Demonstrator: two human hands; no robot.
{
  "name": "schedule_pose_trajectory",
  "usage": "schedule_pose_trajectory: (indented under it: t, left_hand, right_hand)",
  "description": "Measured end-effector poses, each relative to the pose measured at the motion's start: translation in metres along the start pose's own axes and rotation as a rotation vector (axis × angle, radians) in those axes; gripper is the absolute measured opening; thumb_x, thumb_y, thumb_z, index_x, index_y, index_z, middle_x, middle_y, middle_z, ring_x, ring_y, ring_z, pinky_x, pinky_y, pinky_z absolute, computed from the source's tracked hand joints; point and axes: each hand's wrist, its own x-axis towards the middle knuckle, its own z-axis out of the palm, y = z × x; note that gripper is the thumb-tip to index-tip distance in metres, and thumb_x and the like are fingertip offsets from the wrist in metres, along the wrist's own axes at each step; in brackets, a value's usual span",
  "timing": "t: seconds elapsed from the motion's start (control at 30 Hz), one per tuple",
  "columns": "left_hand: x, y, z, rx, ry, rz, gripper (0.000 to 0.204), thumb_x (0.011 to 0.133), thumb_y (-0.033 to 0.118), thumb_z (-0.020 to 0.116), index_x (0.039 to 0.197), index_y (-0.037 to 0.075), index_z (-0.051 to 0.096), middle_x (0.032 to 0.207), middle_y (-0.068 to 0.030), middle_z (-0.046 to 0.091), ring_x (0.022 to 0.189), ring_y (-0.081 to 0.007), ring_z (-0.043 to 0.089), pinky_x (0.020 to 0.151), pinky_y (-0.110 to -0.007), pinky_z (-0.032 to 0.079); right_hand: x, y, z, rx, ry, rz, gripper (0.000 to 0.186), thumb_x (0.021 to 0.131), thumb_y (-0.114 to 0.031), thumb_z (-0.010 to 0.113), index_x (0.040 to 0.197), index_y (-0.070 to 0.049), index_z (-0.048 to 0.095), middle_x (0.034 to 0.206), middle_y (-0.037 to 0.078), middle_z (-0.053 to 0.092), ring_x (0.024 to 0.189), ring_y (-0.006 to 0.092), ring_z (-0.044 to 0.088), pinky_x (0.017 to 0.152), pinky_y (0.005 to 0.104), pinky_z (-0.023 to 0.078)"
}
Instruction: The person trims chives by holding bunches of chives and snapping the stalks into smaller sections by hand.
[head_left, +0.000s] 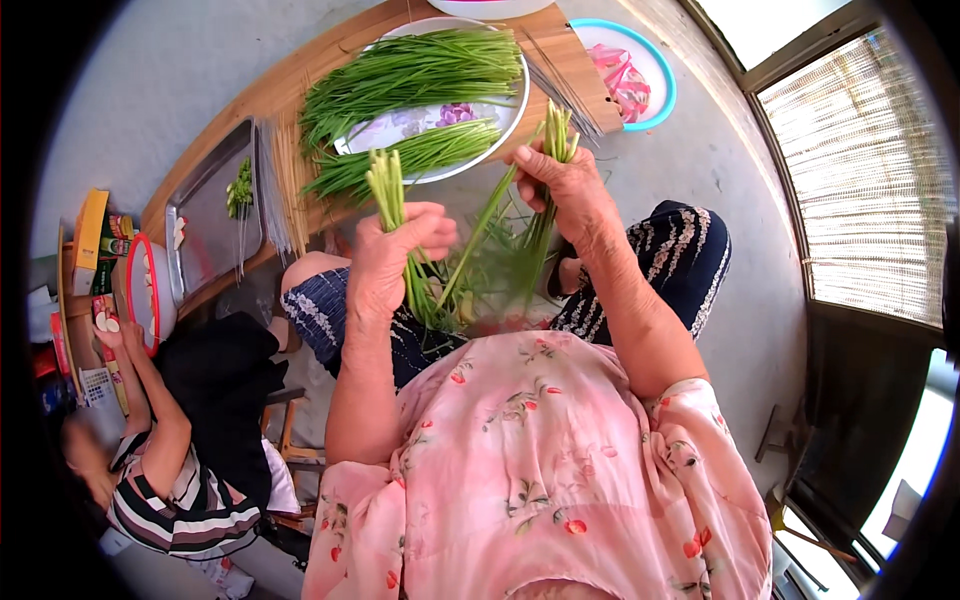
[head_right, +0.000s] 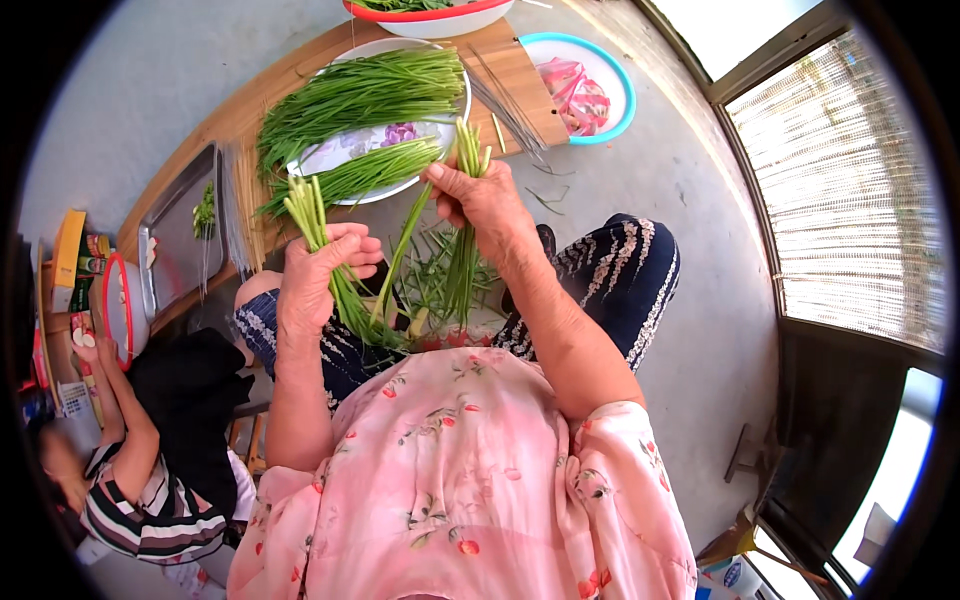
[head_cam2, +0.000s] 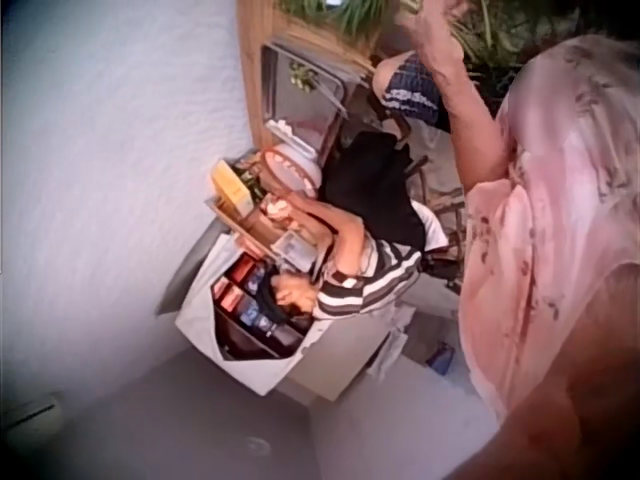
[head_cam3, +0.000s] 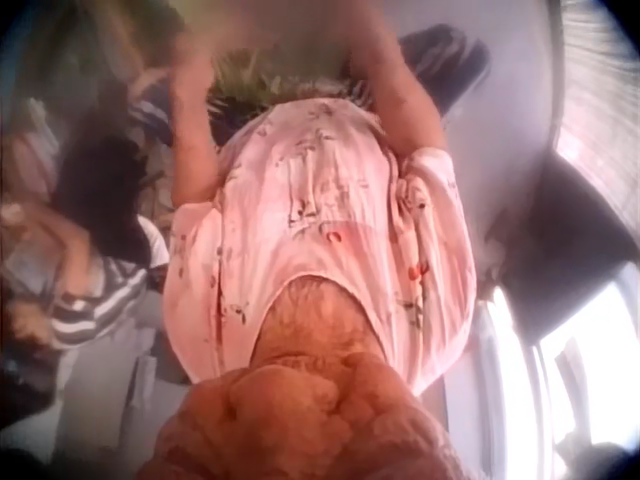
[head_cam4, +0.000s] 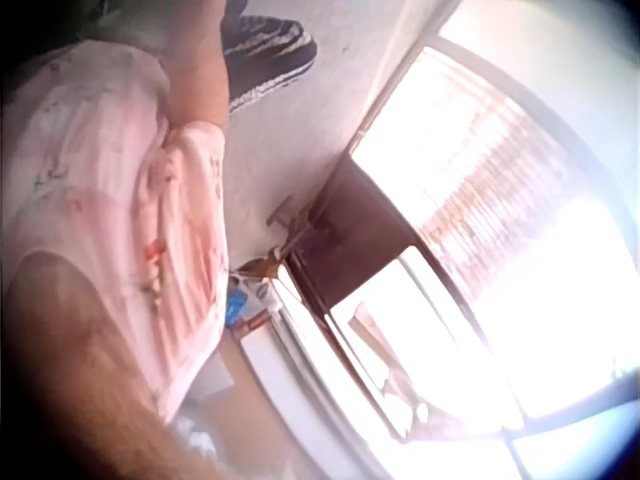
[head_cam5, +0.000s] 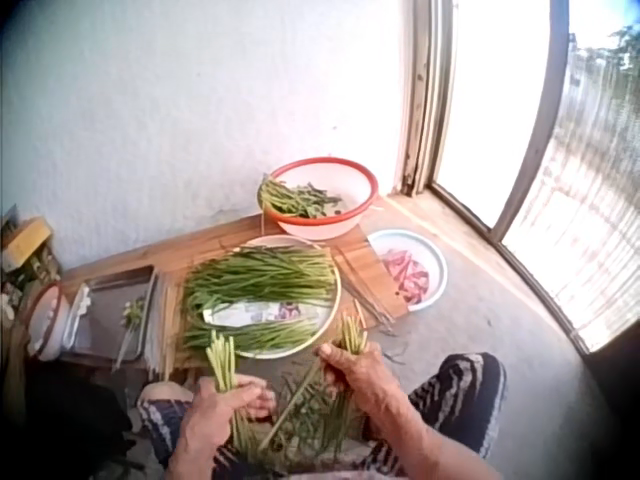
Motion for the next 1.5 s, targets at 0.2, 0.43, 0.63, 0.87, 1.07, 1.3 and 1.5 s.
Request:
schedule_pose_trajectory:
  t: [0.2,0.43,0.63,0.87,1.07,1.3,1.5]
  left_hand:
    - [0.0,0.007,-0.02,0.244,0.108,0.092,0.018,0.084,0.014,0.063,0.096,-0.001,0.065,0.078,-0.0099,0.067,0.05,-0.0074,0.054,0.043,-0.018,0.039]
    - [-0.001,0.01,0.014,0.312,-0.022,0.066,0.015,0.081,0.014,0.067,0.089,0.001,0.067,0.071,-0.0022,0.062,0.043,-0.0032,0.044,0.038,-0.016,0.032]
    - [-0.001,0.002,0.04,0.535,-0.024,0.199,0.017,0.075,0.02,0.071,0.082,0.004,0.068,0.062,0.0027,0.057,0.048,-0.0023,0.043,0.042,-0.02,0.034]
    - [-0.001,0.008,0.04,0.31,0.013,0.032,0.013,0.08,0.011,0.067,0.089,0.0,0.065,0.061,-0.0021,0.058,0.039,-0.0029,0.039,0.035,-0.018,0.027]
    - [0.003,0.017,0.02,0.164,0.12,0.079,0.012,0.079,0.012,0.066,0.084,0.001,0.066,0.06,-0.0014,0.056,0.039,-0.0041,0.04,0.035,-0.018,0.028]
    - [-0.002,0.024,0.013,0.011,0.192,0.147,0.01,0.077,0.013,0.065,0.077,0.003,0.064,0.059,-0.0008,0.053,0.041,-0.0061,0.039,0.036,-0.019,0.026]
    - [0.0,0.011,0.01,0.187,0.258,0.212,0.02,0.079,0.009,0.066,0.097,0.001,0.065,0.069,-0.0009,0.059,0.042,-0.0029,0.04,0.034,-0.017,0.026]
  right_hand:
    - [0.008,-0.01,-0.029,0.077,-0.023,-0.043,0.023,0.084,-0.019,0.066,0.088,0.004,0.062,0.064,0.004,0.055,0.051,0.0103,0.051,0.042,0.0226,0.036]
    - [0.009,-0.011,-0.026,0.111,-0.016,-0.022,0.022,0.084,-0.018,0.066,0.088,0.003,0.061,0.065,0.004,0.055,0.051,0.0101,0.051,0.042,0.0226,0.037]
    - [0.008,-0.005,-0.015,0.061,0.021,-0.055,0.02,0.083,-0.019,0.068,0.084,0.0,0.061,0.065,0.004,0.058,0.05,0.0104,0.052,0.041,0.0217,0.037]
    - [0.004,-0.006,-0.012,-0.055,-0.042,-0.042,0.026,0.085,-0.027,0.066,0.085,-0.004,0.055,0.069,0.009,0.062,0.048,0.0104,0.051,0.04,0.0224,0.037]
    - [0.003,0.0,-0.015,-0.062,-0.143,0.005,0.017,0.08,-0.015,0.07,0.082,-0.003,0.059,0.067,0.006,0.062,0.048,0.0085,0.051,0.042,0.0209,0.038]
    - [0.003,0.004,-0.015,-0.208,-0.113,0.052,0.01,0.077,-0.005,0.07,0.084,0.0,0.065,0.066,0.003,0.062,0.049,0.0072,0.05,0.044,0.0203,0.039]
    - [-0.002,0.006,-0.022,-0.17,-0.029,0.045,0.006,0.078,-0.002,0.067,0.082,0.002,0.064,0.065,0.004,0.062,0.046,0.0069,0.05,0.041,0.0196,0.038]
